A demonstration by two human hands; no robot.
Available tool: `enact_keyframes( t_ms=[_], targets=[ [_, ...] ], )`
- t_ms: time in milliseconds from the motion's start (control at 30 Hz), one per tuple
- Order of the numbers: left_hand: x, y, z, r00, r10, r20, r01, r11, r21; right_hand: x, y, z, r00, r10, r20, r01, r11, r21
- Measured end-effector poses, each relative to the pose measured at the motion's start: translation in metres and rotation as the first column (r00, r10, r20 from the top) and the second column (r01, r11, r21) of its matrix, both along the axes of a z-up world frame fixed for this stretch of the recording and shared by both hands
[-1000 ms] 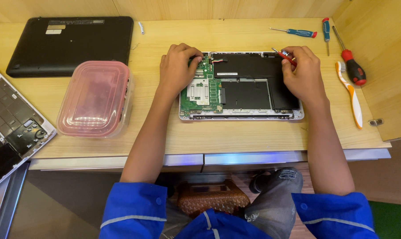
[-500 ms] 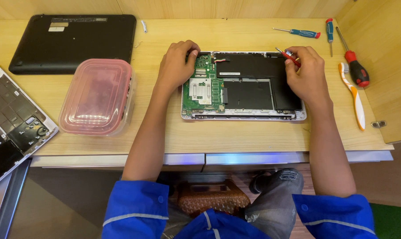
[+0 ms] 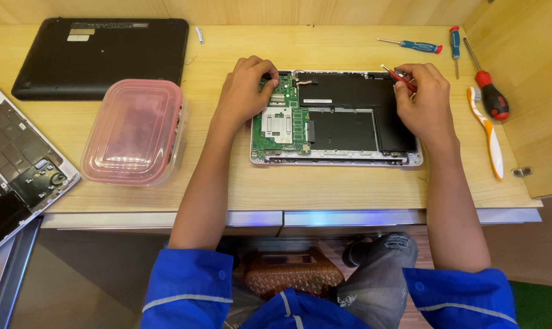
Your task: Cleaning and manipulating internal laptop components using a toothbrush and small tools during a repair process.
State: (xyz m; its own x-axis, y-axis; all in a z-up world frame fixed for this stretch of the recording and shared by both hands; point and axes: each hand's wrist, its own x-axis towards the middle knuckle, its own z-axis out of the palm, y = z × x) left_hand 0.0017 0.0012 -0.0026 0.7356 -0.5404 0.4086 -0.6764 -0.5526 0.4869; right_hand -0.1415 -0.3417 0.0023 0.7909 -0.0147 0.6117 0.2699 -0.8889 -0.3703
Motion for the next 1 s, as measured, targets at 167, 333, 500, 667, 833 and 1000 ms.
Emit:
enact_keyframes(
  t_ms=[167, 333, 500, 667, 833, 1000],
  targets=[
    [0.001, 0.003, 0.002, 1.0, -0.009, 0.021, 0.011, 0.996, -0.088, 0.002, -0.003, -0.003, 1.0, -0.012, 0.012, 0.012, 1.0, -0.011],
    [0.0, 0.002, 0.005, 0.999, 0.028, 0.022, -0.025, 0.993, -0.118, 0.0, -0.007, 0.001, 0.997, -0.047, 0.055, 0.047, 0.999, 0.013],
    [0.01, 0.0, -0.01, 0.98, 0.06, 0.191, -0.055, 0.998, -0.031, -0.001, -0.013, 0.003, 0.986, -0.091, 0.138, 0.087, 0.995, 0.04],
    [0.01, 0.0, -0.012, 0.979, 0.048, 0.196, -0.046, 0.999, -0.018, -0.002, -0.014, 0.006, 0.98, -0.135, 0.149, 0.125, 0.989, 0.077],
    [0.012, -0.001, -0.015, 0.971, 0.041, 0.233, -0.04, 0.999, -0.009, -0.002, -0.018, 0.005, 0.972, -0.182, 0.15, 0.165, 0.979, 0.119],
    [0.01, -0.001, -0.014, 0.978, 0.035, 0.204, -0.037, 0.999, 0.002, -0.006, -0.02, 0.007, 0.942, -0.334, 0.04, 0.333, 0.942, 0.025]
  ],
)
